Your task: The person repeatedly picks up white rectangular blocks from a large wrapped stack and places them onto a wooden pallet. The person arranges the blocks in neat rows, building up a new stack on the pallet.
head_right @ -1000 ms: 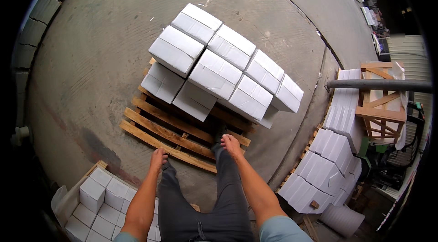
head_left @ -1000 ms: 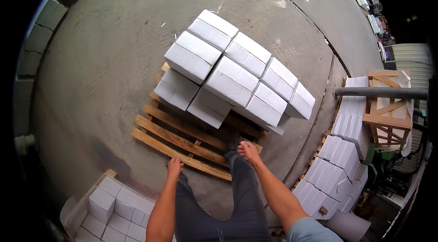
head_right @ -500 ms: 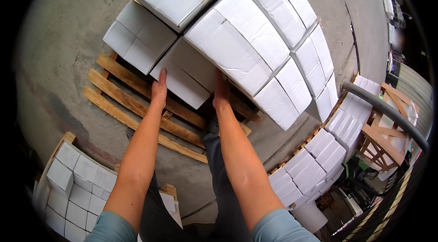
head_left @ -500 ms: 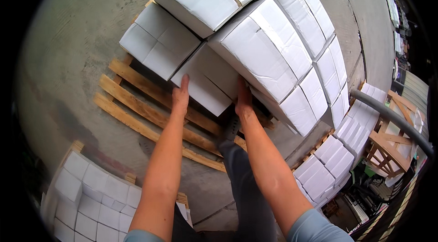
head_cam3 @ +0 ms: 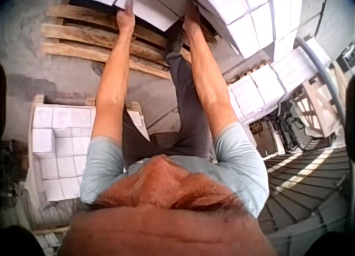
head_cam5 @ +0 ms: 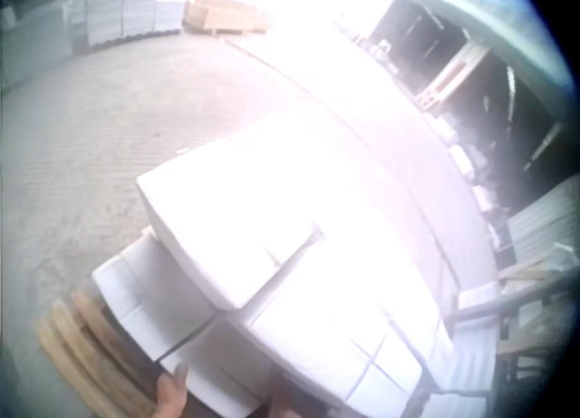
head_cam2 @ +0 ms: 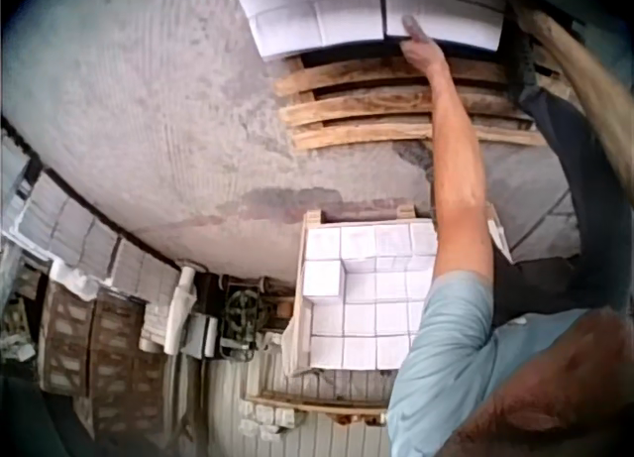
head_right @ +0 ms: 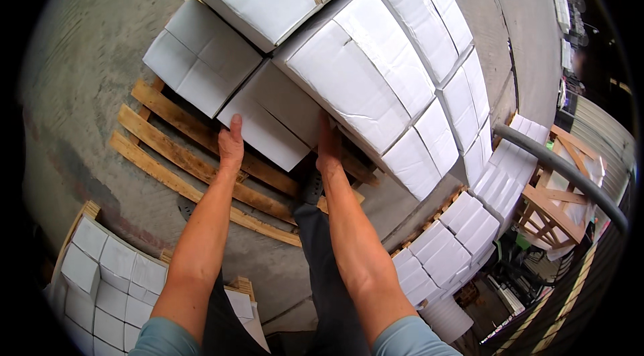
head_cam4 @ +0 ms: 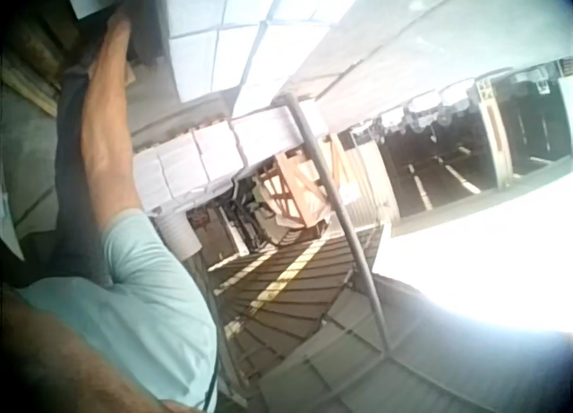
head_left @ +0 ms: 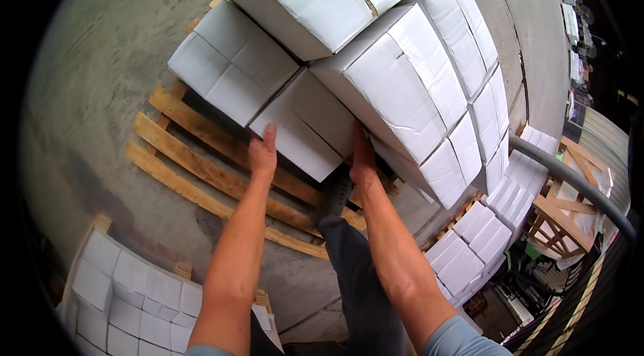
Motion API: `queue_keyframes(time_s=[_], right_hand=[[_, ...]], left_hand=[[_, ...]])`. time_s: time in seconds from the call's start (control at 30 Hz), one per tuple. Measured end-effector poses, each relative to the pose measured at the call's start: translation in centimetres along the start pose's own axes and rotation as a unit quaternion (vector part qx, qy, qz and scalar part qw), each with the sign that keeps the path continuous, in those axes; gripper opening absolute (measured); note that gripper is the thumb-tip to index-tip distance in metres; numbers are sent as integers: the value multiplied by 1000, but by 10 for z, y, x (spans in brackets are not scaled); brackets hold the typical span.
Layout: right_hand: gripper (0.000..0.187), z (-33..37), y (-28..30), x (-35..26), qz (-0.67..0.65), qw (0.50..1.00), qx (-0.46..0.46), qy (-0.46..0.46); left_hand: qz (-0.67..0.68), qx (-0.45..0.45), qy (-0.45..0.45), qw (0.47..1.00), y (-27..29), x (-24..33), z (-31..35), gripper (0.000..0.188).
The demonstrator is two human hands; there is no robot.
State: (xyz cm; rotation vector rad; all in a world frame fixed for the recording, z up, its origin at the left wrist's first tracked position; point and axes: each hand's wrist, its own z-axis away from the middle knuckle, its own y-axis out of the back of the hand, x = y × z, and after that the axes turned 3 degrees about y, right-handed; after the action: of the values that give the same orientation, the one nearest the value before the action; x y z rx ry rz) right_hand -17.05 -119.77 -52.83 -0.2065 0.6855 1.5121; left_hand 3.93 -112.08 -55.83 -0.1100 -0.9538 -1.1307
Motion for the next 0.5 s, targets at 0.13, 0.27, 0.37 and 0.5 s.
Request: queue_keyframes(time_s=[0.13,0.27,0.37,0.5], right_hand=[[82,-1,5,-3,-50,998,-39,-17],[74,2,3,-3,-51,999,-17,7],[71,22,-4,-15,-32,999,-19,11],[71,45,-11,-27,-19,999,-20,21]], left_hand=[[-7,9,1,1000,0,-1,0,88],[-19,2,7,1000,1,3,-1,87],[5,-15,8,1000,7,-3,-1,82],[-14,-11,14,1000,9,-16,-3,78]])
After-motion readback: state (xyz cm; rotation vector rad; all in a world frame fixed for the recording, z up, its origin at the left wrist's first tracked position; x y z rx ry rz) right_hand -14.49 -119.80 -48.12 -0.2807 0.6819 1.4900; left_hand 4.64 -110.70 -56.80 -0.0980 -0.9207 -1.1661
